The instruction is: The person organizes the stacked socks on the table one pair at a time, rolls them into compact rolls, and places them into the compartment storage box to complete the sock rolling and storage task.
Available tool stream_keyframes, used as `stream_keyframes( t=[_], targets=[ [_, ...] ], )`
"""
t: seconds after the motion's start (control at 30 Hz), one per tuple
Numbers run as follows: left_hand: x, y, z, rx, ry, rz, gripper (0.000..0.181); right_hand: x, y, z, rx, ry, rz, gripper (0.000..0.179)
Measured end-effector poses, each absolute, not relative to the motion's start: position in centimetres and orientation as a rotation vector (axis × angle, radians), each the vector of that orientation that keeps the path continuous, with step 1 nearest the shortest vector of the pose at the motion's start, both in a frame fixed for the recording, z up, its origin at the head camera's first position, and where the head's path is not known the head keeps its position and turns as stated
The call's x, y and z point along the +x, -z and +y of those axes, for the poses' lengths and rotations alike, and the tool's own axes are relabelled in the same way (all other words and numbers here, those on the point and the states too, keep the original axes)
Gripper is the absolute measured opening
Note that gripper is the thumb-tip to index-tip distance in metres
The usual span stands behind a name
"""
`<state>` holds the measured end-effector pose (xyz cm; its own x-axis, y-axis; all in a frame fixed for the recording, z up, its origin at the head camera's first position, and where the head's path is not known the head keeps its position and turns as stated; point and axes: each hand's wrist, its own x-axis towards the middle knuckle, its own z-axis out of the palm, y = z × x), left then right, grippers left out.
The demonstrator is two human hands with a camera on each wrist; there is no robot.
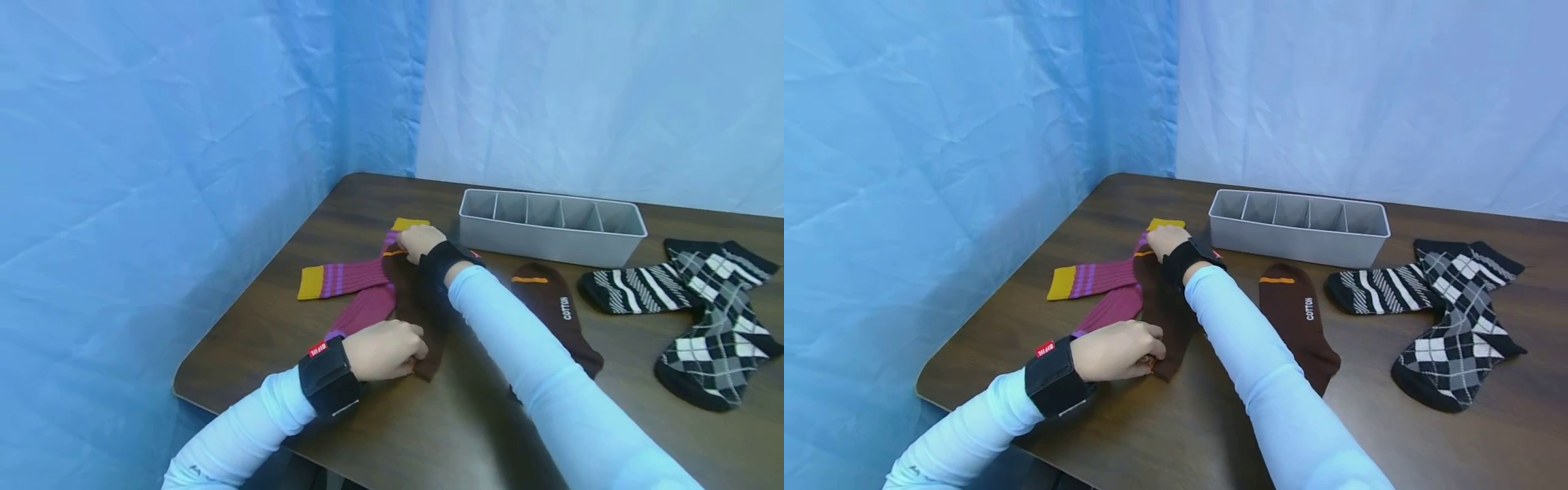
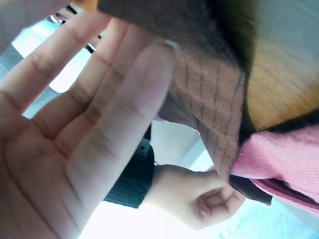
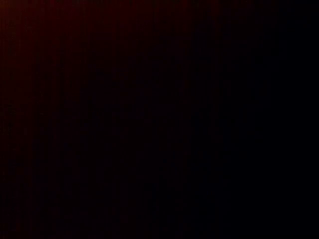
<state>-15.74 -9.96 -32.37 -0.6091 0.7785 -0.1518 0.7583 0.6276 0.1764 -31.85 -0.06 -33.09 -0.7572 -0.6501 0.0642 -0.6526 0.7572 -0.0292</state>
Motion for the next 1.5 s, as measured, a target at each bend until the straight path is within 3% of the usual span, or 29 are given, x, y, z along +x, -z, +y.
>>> stream_keyframes(
  t=[0.4, 0.67, 0.87, 1.2, 1.5],
  targets=[
    [-15.9, 32.3, -8.6, 1.307, -0.247, 2.548, 0.01, -32.3, 32.6, 2.3, 1.024, -0.014, -2.785, 0.032],
    [-15.7, 29.4, -7.1, 1.593, -0.147, 2.677, 0.017, -32.0, 27.9, 4.7, 0.981, 0.09, -2.746, 0.021],
    [-14.9, 26.9, -3.9, 1.85, -0.135, 2.74, 0.017, -31.0, 23.9, 9.2, 0.981, 0.034, -2.789, 0.013],
    [-13.8, 29.0, 0.7, 2.042, 0.046, 2.508, 0.023, -28.9, 26.2, 16.3, 0.941, 0.079, -2.886, 0.013],
    [-13.9, 31.5, 1.4, 2.027, 0.176, 2.471, 0.02, -29.4, 28.0, 16.3, 0.921, 0.201, -2.947, 0.015]
  ],
)
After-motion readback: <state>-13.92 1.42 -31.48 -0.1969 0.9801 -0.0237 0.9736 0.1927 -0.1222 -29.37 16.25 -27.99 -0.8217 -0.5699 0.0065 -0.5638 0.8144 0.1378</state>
